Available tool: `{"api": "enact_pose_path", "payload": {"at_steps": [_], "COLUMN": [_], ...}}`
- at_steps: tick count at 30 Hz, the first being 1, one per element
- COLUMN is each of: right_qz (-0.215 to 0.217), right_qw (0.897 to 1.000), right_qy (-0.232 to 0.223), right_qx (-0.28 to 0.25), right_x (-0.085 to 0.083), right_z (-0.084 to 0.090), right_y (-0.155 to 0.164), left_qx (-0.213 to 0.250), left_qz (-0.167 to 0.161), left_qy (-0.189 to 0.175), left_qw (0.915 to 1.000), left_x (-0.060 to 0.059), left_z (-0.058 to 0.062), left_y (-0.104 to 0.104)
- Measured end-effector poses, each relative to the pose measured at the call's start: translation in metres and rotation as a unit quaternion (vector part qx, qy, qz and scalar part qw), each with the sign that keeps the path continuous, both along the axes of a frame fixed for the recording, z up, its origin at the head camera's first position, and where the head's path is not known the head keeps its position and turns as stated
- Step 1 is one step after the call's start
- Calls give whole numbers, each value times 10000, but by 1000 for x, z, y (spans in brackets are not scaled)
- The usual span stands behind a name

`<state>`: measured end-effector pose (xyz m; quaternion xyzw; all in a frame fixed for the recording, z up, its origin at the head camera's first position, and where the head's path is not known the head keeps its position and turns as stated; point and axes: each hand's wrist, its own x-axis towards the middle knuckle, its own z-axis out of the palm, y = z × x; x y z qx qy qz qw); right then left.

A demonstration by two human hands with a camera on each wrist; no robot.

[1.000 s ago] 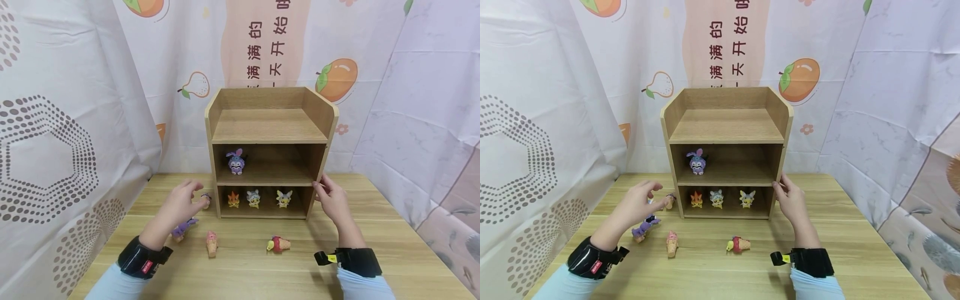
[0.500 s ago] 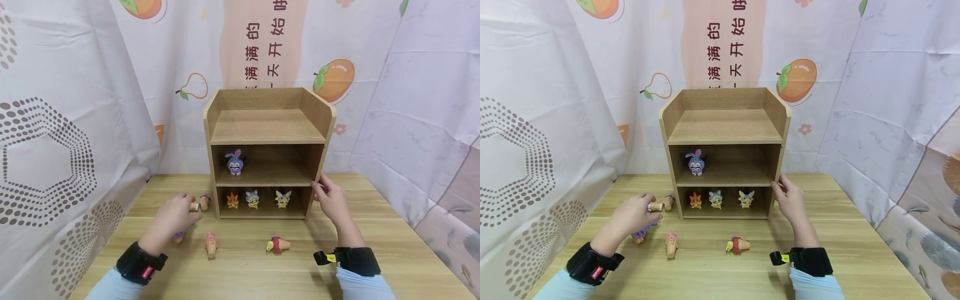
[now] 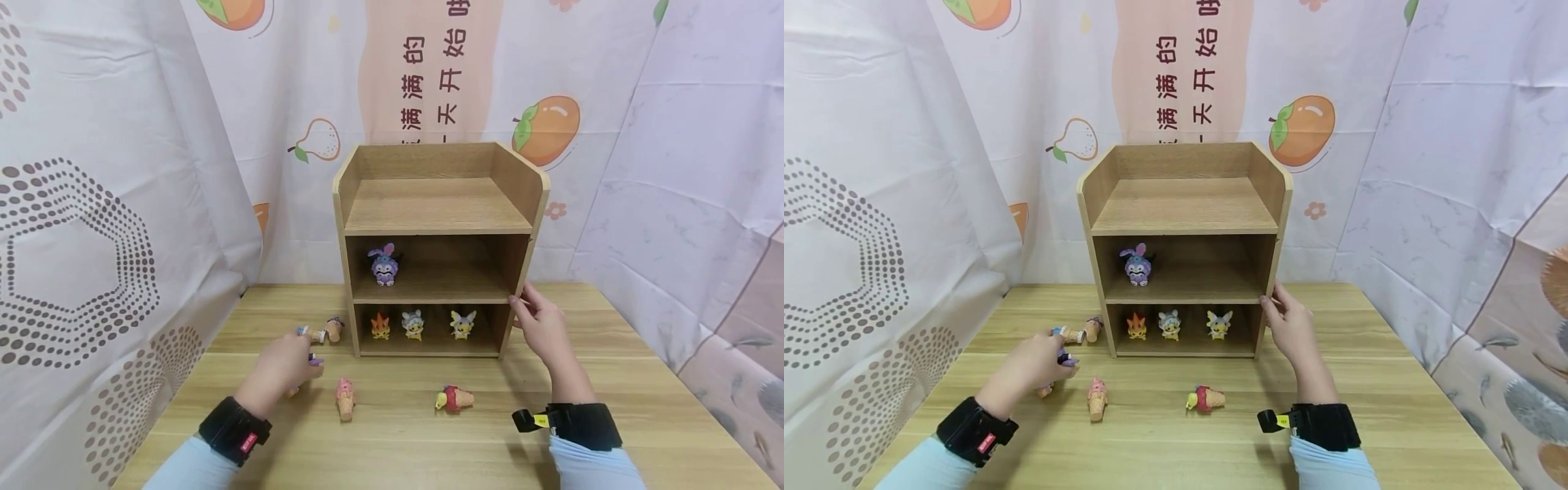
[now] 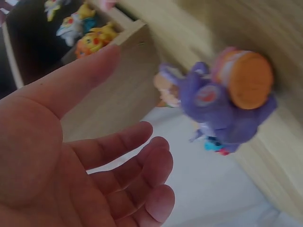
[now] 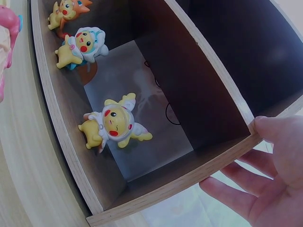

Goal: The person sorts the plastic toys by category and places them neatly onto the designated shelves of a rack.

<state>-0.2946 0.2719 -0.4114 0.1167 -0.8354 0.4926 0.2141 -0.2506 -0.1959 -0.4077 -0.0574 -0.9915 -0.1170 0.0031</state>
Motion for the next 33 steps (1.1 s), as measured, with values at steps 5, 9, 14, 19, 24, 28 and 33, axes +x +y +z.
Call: {"api": "enact_pose_path", "payload": {"at_steps": [5, 9, 14, 19, 24, 28, 33], "right_qz": [19, 19, 75, 65, 21, 2, 4], "right_qw": [10000, 10000, 9997, 9998, 9998, 9998, 9999], "right_qy": [3, -45, -41, -34, -58, -23, -82], "right_qx": [15, -77, -215, -165, -198, -174, -121], "right_x": [0, 0, 1, 2, 3, 3, 2], "right_z": [0, 1, 3, 4, 5, 5, 3], "right_y": [1, 0, -1, -1, -2, -2, -1], "left_qx": [-177, -463, -724, -817, -788, -1057, -1377], "left_qz": [180, 160, 131, 114, 152, 159, 92], "left_qy": [-172, -321, -279, -330, -423, -371, -190], "left_qw": [9995, 9983, 9969, 9960, 9959, 9936, 9903], "left_x": [-2, -4, -8, -12, -12, -12, -12], "left_z": [-7, -10, -16, -23, -25, -25, -23], "left_y": [-2, -5, -9, -11, -10, -9, -8]}}
